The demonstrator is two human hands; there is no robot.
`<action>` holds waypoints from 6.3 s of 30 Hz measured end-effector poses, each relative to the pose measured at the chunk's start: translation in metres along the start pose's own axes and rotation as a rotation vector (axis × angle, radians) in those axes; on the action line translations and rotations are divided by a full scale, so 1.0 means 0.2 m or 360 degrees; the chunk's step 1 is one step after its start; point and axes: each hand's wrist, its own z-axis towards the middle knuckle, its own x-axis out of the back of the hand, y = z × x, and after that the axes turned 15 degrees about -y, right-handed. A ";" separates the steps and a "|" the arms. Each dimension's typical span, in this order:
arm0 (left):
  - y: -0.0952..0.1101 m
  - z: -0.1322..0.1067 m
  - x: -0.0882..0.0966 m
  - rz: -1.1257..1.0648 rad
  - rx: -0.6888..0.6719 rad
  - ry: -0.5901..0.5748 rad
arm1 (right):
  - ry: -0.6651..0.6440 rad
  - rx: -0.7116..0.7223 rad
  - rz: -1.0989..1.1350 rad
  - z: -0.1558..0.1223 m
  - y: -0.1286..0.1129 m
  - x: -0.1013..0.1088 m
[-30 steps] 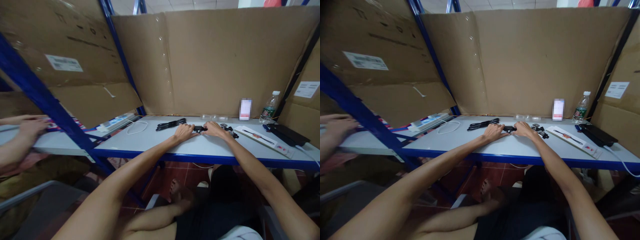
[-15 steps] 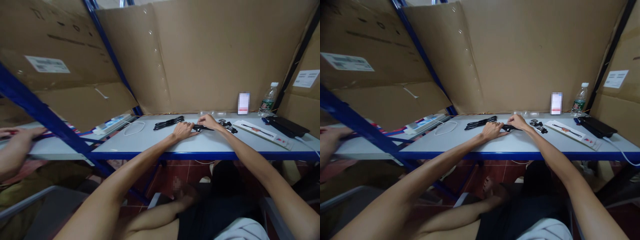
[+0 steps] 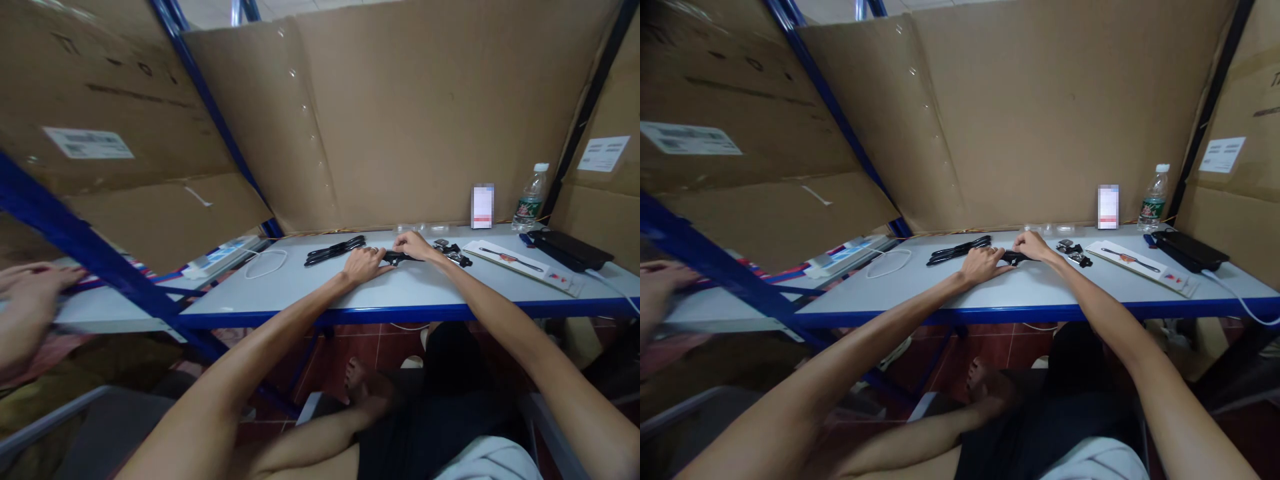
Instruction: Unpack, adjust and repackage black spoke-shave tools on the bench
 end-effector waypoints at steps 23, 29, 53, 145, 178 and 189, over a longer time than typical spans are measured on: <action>0.00 0.01 0.00 -0.0085 0.0130 -0.0048 | 0.0114 0.0096 -0.0786 -0.17 -0.12 0.05; -0.01 0.03 0.01 -0.0153 0.0153 -0.0131 | -0.0135 0.0089 -0.0903 -0.17 -0.15 -0.02; -0.02 0.03 -0.01 -0.0199 0.0172 -0.0118 | -0.0025 -0.0176 -0.0896 -0.10 -0.15 -0.12; -0.01 0.04 0.01 -0.0236 0.0282 -0.0038 | 0.0009 -0.0538 -0.0972 -0.09 -0.23 -0.23; -0.23 0.01 -0.10 -0.0365 0.0137 0.0120 | -0.0236 -0.0367 -0.1221 -0.15 0.01 0.05; -0.64 -0.09 -0.15 -0.0100 0.0624 -0.0338 | -0.0264 -0.0636 -0.1223 -0.18 -0.05 0.06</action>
